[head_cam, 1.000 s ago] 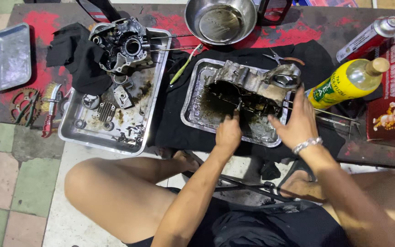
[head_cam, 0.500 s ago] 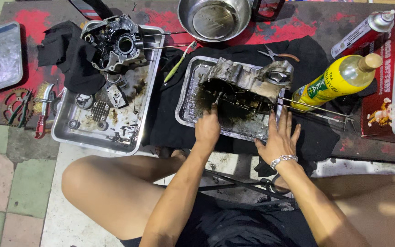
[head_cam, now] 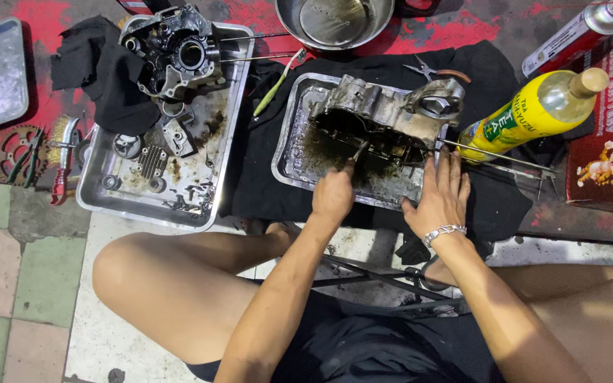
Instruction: The person scrubs a disassembled engine casing with a toothbrush and pours a yellow liquid from a bottle into the tray to clean the parts. The person repeatedly scrubs different areas of the casing and pours more liquid as needed.
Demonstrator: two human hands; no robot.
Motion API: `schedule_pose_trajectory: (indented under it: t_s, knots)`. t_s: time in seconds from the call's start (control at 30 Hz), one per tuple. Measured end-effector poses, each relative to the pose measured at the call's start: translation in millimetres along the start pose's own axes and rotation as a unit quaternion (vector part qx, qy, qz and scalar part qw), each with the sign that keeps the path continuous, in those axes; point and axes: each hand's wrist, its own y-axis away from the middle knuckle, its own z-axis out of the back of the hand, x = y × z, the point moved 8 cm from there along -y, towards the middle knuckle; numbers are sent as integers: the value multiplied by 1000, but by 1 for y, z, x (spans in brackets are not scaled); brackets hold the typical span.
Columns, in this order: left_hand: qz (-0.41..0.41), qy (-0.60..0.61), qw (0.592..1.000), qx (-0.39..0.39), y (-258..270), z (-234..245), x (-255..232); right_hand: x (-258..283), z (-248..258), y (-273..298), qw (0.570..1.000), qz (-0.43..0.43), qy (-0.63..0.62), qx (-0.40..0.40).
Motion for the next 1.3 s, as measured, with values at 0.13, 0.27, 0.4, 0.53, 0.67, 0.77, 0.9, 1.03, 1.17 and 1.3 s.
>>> schedule_pose_trajectory:
  t_s: [0.13, 0.27, 0.4, 0.53, 0.67, 0.77, 0.9, 1.03, 1.17, 1.3]
  knots:
    - [24, 49, 999, -2, -5, 10, -4, -2, -3, -1, 1000, 10, 0, 6]
    - [82, 70, 992, 64, 6, -1, 2, -6, 0, -3, 1000, 13, 1, 8]
    - [66, 91, 994, 10, -9, 1, -6, -6, 0, -3, 1000, 9, 4, 9]
    - [45, 114, 992, -42, 14, -1, -20, -5, 0, -1, 1000, 5, 5, 14]
    - [14, 29, 999, 8, 25, -22, -52, -3, 3, -6, 1000, 6, -1, 7]
    - [63, -4, 997, 32, 22, -21, -38, -6, 4, -2, 1000, 8, -14, 23]
    - [47, -29, 998, 16, 24, -19, -40, -5, 4, -5, 1000, 7, -10, 22]
    - [29, -30, 999, -14, 24, -18, -24, -5, 4, -5, 1000, 10, -14, 21]
    - [21, -25, 999, -24, 30, -24, -20, -4, 2, -6, 1000, 4, -3, 25]
    - [8, -18, 1000, 5, 33, -36, -17, -5, 2, -5, 1000, 6, -2, 26]
